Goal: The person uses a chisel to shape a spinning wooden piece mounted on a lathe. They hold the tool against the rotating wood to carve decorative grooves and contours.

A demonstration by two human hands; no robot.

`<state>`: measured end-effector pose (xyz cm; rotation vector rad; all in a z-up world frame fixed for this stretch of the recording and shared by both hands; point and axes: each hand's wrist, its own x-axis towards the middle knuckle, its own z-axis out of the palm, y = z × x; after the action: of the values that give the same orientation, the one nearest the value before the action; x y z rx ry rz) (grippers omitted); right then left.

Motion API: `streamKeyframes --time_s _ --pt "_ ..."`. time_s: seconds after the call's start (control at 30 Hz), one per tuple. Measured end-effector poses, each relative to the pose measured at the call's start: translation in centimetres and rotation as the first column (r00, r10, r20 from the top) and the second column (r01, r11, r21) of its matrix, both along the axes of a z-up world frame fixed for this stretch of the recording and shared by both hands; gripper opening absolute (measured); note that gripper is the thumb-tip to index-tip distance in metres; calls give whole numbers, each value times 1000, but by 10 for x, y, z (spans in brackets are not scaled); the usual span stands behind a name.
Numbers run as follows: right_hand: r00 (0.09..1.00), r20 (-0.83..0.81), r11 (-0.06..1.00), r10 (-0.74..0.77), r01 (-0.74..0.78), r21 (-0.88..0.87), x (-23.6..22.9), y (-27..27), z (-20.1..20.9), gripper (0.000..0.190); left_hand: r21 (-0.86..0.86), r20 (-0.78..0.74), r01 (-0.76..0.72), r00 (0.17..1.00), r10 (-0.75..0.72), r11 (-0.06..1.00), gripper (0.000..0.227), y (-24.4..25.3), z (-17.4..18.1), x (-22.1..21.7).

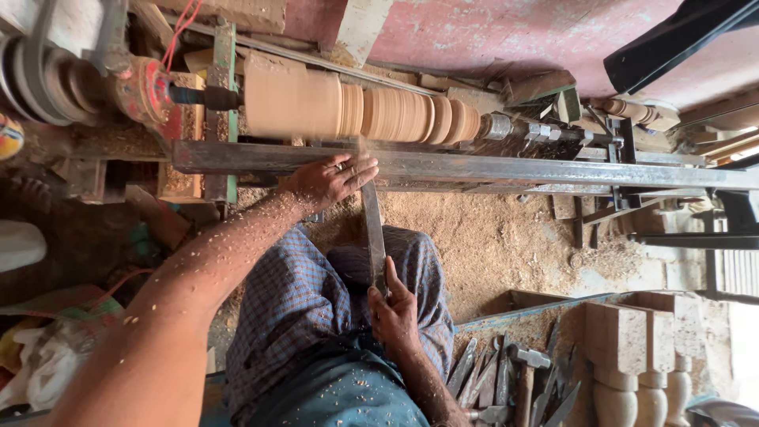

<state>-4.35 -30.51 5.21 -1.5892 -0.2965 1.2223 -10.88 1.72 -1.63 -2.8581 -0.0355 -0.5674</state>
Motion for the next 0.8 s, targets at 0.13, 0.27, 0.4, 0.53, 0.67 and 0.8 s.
streamKeyframes --time_s 0.13,0.27,0.4,0.53,0.67,0.8 --pt "981 189 984 46 -78 162 3 -9 -8 70 2 33 116 993 -116 993 57 0 4 4" --pt "993 113 997 21 -30 74 8 -17 -9 70 -43 -25 104 994 -105 994 57 -1 -1 11" --pt "999 44 993 19 -24 117 14 -13 -5 70 -188 -2 101 995 -103 977 63 2 2 13" --pt "998 39 999 49 -49 -3 23 -7 0 71 -199 -108 8 994 -30 980 67 -3 3 8" --pt "998 4 993 56 -56 108 26 -4 6 72 -153 -94 -8 996 -7 988 66 -1 4 6" --pt "998 16 999 53 -53 9 26 1 8 72 -294 -143 -9 989 -35 956 65 1 0 8"
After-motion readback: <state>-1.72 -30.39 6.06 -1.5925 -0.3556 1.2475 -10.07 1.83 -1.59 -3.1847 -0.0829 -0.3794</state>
